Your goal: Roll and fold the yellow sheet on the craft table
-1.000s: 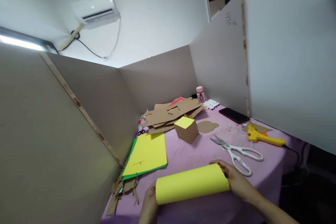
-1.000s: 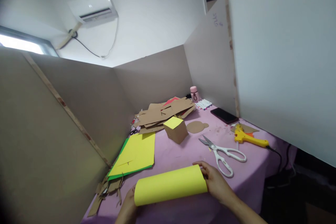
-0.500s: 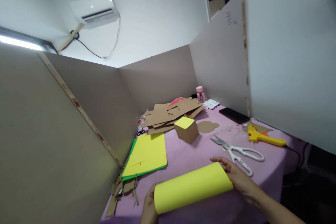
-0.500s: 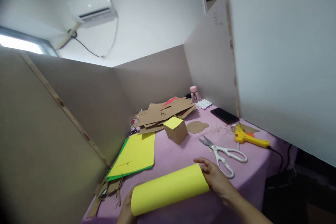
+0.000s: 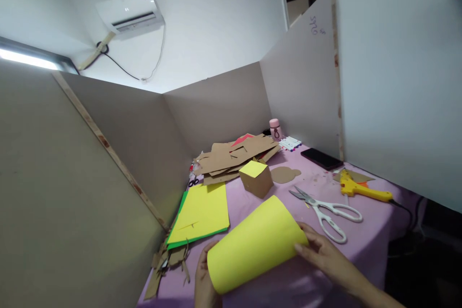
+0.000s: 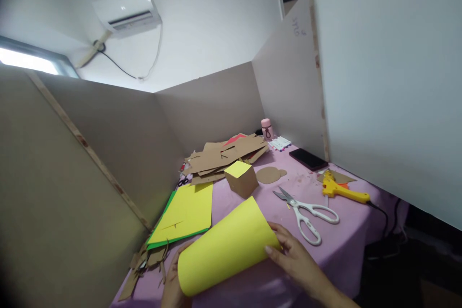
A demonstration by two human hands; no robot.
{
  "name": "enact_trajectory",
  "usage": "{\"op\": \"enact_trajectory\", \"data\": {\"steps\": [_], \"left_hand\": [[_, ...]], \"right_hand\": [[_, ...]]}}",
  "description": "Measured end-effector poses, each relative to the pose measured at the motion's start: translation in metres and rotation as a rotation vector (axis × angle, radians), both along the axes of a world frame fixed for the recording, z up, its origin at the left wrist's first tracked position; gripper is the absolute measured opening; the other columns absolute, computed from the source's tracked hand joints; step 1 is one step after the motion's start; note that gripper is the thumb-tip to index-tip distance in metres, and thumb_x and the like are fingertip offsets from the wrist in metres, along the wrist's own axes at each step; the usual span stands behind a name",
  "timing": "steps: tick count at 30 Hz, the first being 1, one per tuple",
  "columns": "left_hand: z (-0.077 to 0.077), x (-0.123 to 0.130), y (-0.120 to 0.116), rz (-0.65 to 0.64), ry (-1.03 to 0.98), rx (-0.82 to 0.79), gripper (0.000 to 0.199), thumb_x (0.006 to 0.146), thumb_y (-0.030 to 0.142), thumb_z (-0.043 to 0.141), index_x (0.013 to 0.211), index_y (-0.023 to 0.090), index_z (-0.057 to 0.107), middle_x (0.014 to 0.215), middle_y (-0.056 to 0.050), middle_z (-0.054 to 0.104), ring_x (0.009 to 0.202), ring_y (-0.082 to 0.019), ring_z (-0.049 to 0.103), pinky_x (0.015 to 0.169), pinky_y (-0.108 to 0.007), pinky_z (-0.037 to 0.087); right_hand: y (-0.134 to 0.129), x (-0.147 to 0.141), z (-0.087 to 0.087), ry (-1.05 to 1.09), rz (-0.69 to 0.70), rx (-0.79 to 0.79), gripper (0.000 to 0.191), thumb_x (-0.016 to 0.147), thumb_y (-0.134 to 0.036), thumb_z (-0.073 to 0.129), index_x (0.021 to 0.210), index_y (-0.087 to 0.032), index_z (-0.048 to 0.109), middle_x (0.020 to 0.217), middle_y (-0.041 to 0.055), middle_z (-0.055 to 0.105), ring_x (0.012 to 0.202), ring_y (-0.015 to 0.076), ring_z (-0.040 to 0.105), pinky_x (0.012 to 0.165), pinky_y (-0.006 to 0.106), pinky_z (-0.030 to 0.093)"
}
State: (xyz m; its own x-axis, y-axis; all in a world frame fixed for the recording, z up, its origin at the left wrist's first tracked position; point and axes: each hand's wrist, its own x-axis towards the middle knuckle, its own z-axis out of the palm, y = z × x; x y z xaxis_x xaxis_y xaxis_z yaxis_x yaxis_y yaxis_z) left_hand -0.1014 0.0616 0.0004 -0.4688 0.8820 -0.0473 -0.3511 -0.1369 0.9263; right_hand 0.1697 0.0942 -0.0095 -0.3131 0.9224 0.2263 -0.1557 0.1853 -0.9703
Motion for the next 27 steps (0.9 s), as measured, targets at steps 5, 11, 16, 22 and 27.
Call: {"op": "enact_trajectory", "data": {"steps": [5,11,16,22,27], "left_hand": [[0.021,0.011,-0.006,-0.205,-0.214,-0.047,0.061,0.069,0.061,0.059,0.114,0.020,0.058,0.115,-0.009,0.066,0.112,-0.027,0.056,0.092,-0.036,0.045],[0.027,0.023,-0.018,-0.315,-0.110,-0.018,0.084,0.066,0.030,0.074,0.137,0.035,0.030,0.133,-0.003,0.054,0.120,-0.026,0.050,0.101,-0.036,0.038],[0.022,0.025,-0.022,-0.277,0.022,0.069,0.098,0.065,0.028,0.075,0.142,0.030,0.014,0.137,-0.008,0.049,0.125,-0.027,0.044,0.102,-0.035,0.037],[0.035,0.028,-0.027,-0.291,0.101,0.090,0.090,0.061,0.032,0.077,0.138,0.024,0.031,0.115,-0.012,0.066,0.107,-0.029,0.059,0.091,-0.039,0.046],[0.058,0.031,-0.028,-0.240,0.248,0.058,0.036,0.055,0.036,0.080,0.085,0.017,0.072,0.084,-0.010,0.075,0.086,-0.030,0.066,0.083,-0.041,0.049]], "right_hand": [[-0.005,-0.005,0.007,0.241,0.102,-0.192,0.035,0.077,-0.048,0.063,0.099,-0.021,0.070,0.095,0.0075,0.075,0.084,0.0273,0.068,0.076,0.038,0.051],[-0.014,-0.004,0.009,0.490,0.204,-0.397,0.032,0.076,-0.034,0.070,0.106,-0.023,0.065,0.091,0.0049,0.076,0.080,0.0250,0.070,0.063,0.033,0.053],[-0.012,0.003,0.013,0.542,0.256,-0.359,0.036,0.077,-0.027,0.069,0.113,-0.027,0.061,0.102,0.0033,0.074,0.094,0.0224,0.067,0.085,0.036,0.048],[-0.011,0.007,0.017,0.500,0.252,-0.321,0.032,0.074,-0.025,0.071,0.106,-0.024,0.067,0.097,0.0038,0.075,0.097,0.0247,0.065,0.094,0.041,0.043],[-0.005,0.011,0.029,0.327,0.152,-0.160,0.029,0.075,-0.031,0.069,0.104,-0.026,0.068,0.098,0.0040,0.075,0.098,0.0262,0.064,0.093,0.043,0.042]]}}
